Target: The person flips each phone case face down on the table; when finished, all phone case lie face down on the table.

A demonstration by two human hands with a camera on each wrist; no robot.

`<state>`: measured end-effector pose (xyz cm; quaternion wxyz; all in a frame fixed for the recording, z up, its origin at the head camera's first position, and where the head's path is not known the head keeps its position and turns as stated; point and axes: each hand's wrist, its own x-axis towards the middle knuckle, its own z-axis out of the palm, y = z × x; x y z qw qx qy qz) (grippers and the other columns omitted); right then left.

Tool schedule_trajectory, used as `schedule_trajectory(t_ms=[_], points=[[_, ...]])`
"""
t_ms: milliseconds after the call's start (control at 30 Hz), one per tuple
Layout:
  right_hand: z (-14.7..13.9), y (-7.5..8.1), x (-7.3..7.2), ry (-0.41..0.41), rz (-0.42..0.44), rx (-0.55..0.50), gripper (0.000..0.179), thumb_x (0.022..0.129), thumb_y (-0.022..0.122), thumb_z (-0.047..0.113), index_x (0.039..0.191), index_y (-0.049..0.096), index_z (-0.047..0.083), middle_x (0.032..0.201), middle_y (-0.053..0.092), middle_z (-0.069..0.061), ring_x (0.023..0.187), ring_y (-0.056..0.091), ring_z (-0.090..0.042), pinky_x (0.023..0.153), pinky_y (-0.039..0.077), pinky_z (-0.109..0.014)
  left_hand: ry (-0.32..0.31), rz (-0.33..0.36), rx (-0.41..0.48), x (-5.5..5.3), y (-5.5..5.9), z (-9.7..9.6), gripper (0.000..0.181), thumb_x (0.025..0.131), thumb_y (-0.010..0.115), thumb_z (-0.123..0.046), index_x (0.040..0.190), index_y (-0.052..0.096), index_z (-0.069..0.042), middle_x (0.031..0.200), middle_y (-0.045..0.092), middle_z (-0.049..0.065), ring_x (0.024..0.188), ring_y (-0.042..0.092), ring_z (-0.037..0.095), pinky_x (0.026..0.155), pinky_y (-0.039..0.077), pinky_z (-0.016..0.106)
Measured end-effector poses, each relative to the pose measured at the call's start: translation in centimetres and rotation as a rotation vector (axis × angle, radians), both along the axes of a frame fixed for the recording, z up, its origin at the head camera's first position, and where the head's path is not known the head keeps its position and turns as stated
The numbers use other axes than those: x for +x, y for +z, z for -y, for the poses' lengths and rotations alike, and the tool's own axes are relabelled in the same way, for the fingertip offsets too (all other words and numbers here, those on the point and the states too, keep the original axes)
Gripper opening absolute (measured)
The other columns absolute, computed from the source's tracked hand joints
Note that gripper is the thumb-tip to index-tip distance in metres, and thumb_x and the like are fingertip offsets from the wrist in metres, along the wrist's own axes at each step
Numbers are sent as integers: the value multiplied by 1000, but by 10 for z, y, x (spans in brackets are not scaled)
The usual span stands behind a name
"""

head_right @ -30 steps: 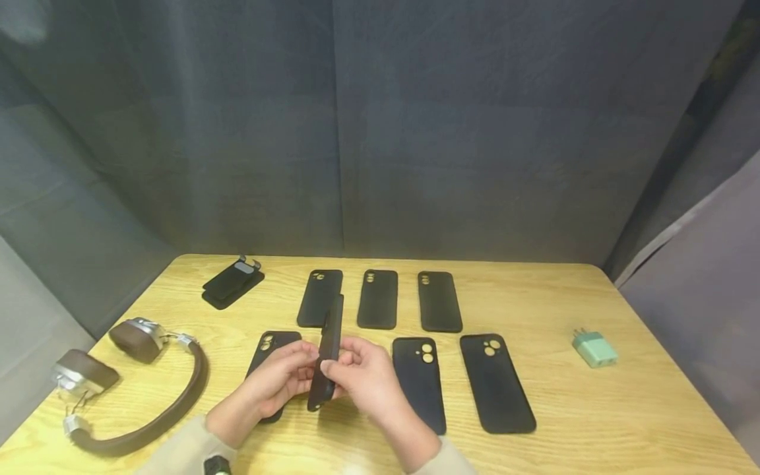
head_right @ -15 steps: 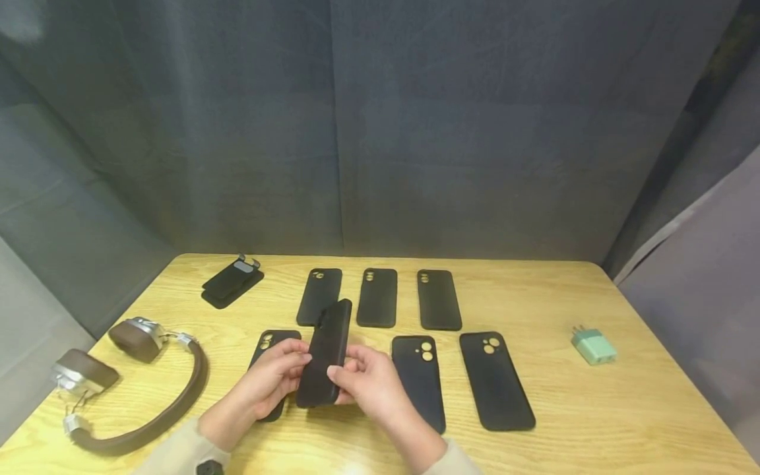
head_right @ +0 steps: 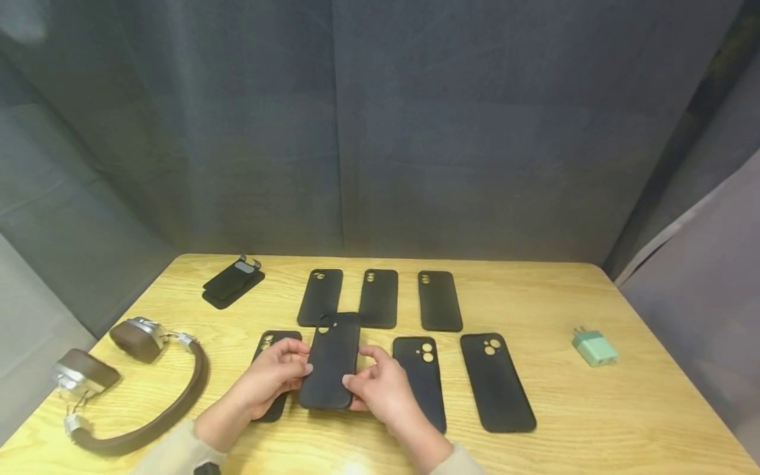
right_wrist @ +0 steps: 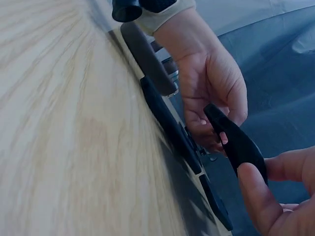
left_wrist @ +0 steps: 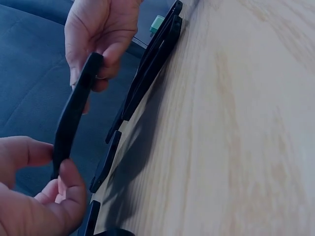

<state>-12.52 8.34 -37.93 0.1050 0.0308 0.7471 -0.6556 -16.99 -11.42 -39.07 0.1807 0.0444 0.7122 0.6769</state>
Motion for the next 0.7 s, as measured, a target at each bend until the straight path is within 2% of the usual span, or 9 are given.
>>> schedule_trajectory(t_ms=[300, 533, 700], points=[[-1, -12, -1, 15, 36, 36, 58, 82, 66, 4, 133, 40, -5, 72, 60, -7, 56, 59, -12, 55, 54, -30, -28, -28, -156, 4, 0, -2, 29, 81, 61, 4, 106, 47, 8, 77, 56, 4, 65, 56, 10, 65, 52, 28], [-1, -18, -3, 20, 53, 70, 58, 81, 67, 4, 132, 41, -7, 71, 58, -7, 54, 57, -11, 53, 53, -29, -44, -79, -263, 2, -5, -5, 25, 79, 62, 4, 101, 51, 8, 75, 57, 5, 65, 55, 11, 63, 52, 29], [-2, -22, -3, 43, 77, 107, 59, 81, 67, 5, 132, 40, -9, 74, 59, -8, 56, 58, -11, 54, 53, -28, -58, -98, -331, 2, -4, -7, 24, 79, 63, 2, 100, 53, 9, 74, 55, 6, 64, 55, 12, 62, 52, 29]])
